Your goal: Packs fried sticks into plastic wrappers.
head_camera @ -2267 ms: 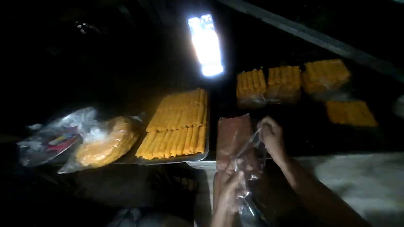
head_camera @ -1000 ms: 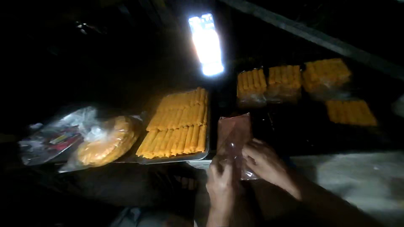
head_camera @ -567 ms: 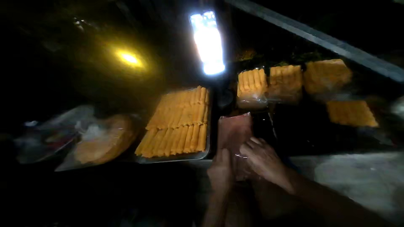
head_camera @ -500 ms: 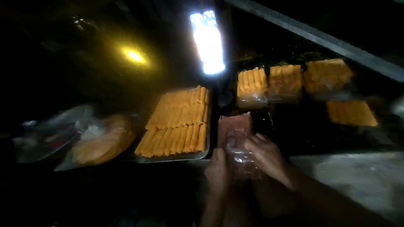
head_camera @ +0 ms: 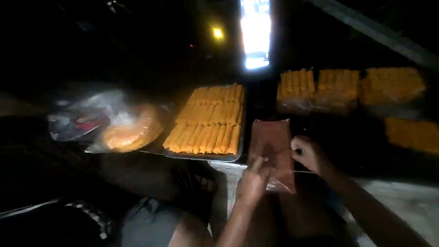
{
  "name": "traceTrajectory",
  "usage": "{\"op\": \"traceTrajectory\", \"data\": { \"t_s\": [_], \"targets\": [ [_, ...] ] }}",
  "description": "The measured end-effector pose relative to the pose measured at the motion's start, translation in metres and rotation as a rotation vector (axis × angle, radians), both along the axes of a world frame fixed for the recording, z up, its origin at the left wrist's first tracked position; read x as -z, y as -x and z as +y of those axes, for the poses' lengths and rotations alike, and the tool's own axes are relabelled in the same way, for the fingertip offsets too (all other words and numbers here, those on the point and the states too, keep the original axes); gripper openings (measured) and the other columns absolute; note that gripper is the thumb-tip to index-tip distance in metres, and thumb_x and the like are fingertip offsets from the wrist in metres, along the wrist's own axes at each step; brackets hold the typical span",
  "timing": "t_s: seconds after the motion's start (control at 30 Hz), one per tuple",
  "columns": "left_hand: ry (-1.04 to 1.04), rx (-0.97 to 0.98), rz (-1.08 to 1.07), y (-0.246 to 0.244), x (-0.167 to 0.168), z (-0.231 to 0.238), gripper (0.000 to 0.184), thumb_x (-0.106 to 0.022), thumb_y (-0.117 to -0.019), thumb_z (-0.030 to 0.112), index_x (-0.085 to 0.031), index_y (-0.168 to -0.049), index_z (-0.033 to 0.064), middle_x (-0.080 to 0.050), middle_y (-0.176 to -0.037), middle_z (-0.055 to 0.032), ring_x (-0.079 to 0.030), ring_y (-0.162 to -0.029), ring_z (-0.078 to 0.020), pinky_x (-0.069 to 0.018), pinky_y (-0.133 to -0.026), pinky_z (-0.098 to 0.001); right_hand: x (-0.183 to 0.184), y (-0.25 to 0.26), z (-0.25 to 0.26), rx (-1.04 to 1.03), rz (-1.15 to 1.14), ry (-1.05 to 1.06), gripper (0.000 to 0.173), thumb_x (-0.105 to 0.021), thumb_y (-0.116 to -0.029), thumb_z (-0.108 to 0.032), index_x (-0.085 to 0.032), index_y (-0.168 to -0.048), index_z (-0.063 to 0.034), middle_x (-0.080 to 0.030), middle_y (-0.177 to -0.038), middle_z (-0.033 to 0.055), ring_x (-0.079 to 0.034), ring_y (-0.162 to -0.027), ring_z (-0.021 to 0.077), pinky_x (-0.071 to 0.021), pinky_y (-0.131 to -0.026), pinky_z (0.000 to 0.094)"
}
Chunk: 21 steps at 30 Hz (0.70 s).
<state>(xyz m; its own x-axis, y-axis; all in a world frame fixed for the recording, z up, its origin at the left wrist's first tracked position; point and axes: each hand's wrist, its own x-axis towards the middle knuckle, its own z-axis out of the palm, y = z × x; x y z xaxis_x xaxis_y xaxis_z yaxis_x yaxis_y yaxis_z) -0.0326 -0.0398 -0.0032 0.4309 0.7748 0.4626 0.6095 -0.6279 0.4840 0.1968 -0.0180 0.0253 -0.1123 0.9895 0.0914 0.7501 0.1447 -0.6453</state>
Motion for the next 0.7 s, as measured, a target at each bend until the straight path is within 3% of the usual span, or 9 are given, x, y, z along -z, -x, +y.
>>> {"op": "traceTrajectory", "data": {
  "t_s": [0.1, 0.2, 0.3, 0.43, 0.53, 0.7],
  "targets": [
    [0.107, -0.076, 0.076, -0.005, 0.005, 0.007, 0.024, -0.068, -0.0906, 0.003, -0.078, -0.112, 0.0086, -0.071, -0.124, -0.0130, -0.073, -0.104, -0.0283, -0.0617, -0.085, -0.0442, -0.005, -0.005, 0.013, -0.093, -0.018, 0.032, 0.030, -0.075, -0.0914, -0.021, -0.068, -0.102, 0.0059, -0.069, -0.106, 0.0242, -0.066, -0.103, 0.0379, -0.0526, -0.093, 0.0542],
    [0.090, -0.120, 0.114, -0.009, 0.008, 0.012, 0.024, -0.066, -0.0939, 0.007, -0.077, -0.115, 0.0089, -0.073, -0.120, -0.0136, -0.074, -0.097, -0.0319, -0.0621, -0.079, -0.0489, -0.027, 0.000, 0.029, -0.170, -0.032, -0.028, 0.036, -0.075, -0.0926, -0.029, -0.070, -0.108, 0.0033, -0.070, -0.104, 0.0224, -0.067, -0.100, 0.0362, -0.0537, -0.091, 0.0540],
    [0.107, -0.110, 0.129, -0.010, 0.006, 0.013, 0.027, -0.067, -0.0924, 0.005, -0.076, -0.117, 0.0090, -0.072, -0.124, -0.0122, -0.074, -0.102, -0.0321, -0.0614, -0.081, -0.0504, -0.059, 0.024, 0.053, -0.319, -0.151, -0.056, 0.030, -0.068, -0.0983, -0.023, -0.070, -0.117, 0.0003, -0.070, -0.117, 0.0208, -0.065, -0.115, 0.0379, -0.0496, -0.101, 0.0554],
    [0.115, -0.081, 0.091, -0.010, 0.005, 0.014, 0.028, -0.070, -0.0878, 0.001, -0.077, -0.114, 0.0087, -0.071, -0.126, -0.0110, -0.073, -0.104, -0.0302, -0.0616, -0.082, -0.0485, -0.078, 0.065, 0.092, -0.526, -0.232, -0.300, 0.026, -0.070, -0.0917, -0.004, -0.072, -0.118, -0.0040, -0.071, -0.120, 0.0155, -0.063, -0.119, 0.0363, -0.0507, -0.102, 0.0533],
    [0.116, -0.095, 0.095, -0.010, 0.009, 0.016, 0.029, -0.070, -0.0889, 0.004, -0.077, -0.116, 0.0118, -0.072, -0.124, -0.0095, -0.074, -0.102, -0.0295, -0.0620, -0.079, -0.0491, -0.085, 0.100, 0.110, -0.651, -0.289, -0.404, 0.029, -0.066, -0.0908, 0.001, -0.074, -0.117, -0.0094, -0.071, -0.120, 0.0098, -0.062, -0.121, 0.0327, -0.0508, -0.102, 0.0528],
    [0.172, -0.085, 0.110, -0.009, 0.006, 0.018, 0.029, -0.070, -0.0895, 0.005, -0.077, -0.117, 0.0123, -0.070, -0.129, -0.0075, -0.073, -0.103, -0.0281, -0.0618, -0.079, -0.0483, -0.089, 0.144, 0.123, -0.888, -0.394, -0.373, 0.038, -0.068, -0.0862, 0.006, -0.074, -0.119, -0.0118, -0.070, -0.124, 0.0092, -0.058, -0.126, 0.0327, -0.0459, -0.104, 0.0543]
  ]
}}
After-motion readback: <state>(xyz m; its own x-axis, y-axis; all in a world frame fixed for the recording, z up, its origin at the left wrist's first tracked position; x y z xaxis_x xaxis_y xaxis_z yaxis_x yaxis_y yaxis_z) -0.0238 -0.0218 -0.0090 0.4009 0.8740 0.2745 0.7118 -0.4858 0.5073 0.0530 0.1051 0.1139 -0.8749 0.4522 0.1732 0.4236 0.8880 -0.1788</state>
